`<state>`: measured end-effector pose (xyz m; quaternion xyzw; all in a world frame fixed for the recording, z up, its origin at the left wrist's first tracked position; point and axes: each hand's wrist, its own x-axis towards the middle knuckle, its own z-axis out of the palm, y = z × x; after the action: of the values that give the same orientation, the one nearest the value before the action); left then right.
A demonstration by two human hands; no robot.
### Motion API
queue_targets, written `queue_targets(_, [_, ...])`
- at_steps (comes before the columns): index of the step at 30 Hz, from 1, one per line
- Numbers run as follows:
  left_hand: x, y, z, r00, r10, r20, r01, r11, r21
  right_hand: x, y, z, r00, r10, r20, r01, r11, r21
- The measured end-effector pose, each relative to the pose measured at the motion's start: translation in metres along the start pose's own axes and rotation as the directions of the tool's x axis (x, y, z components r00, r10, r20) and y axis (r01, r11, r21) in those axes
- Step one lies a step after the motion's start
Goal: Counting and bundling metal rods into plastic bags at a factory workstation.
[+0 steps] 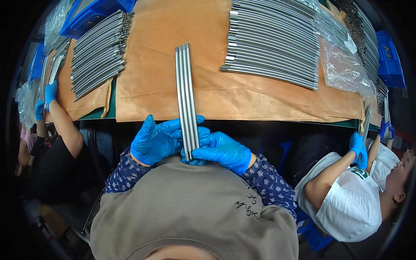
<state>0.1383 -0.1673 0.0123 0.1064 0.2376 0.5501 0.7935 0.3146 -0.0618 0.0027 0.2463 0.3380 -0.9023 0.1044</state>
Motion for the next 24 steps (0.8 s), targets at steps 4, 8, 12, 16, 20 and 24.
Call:
queue_targets(4, [-0.002,-0.002,-0.001,0.999,0.03,-0.023,-0.03,0.999,0.021,-0.001,0.0,-0.002,0.998,-0.012,0.06,0.008,0.998,0.063])
queue_targets(8, [-0.004,-0.002,0.001,0.999,0.041,0.028,-0.042,0.999,0.026,0.0,0.002,0.0,0.999,-0.044,0.029,0.045,0.998,-0.032])
queue_targets(12, [-0.007,-0.004,0.0,0.998,0.057,0.007,-0.057,0.998,0.031,0.003,0.007,-0.006,0.994,-0.055,0.097,0.047,0.995,0.084])
queue_targets(16, [-0.011,-0.006,-0.003,0.998,0.054,-0.008,-0.055,0.996,-0.074,0.008,0.016,-0.012,0.956,-0.148,0.253,0.08,0.962,0.261])
queue_targets(20, [-0.01,-0.003,-0.003,0.998,0.017,-0.066,-0.017,1.0,0.006,0.006,0.014,-0.008,0.953,-0.171,0.252,0.108,0.963,0.246])
queue_targets(24, [-0.008,-0.004,-0.005,0.999,0.037,-0.038,-0.039,0.998,-0.046,0.006,0.009,-0.008,0.943,-0.164,0.291,0.109,0.974,0.198])
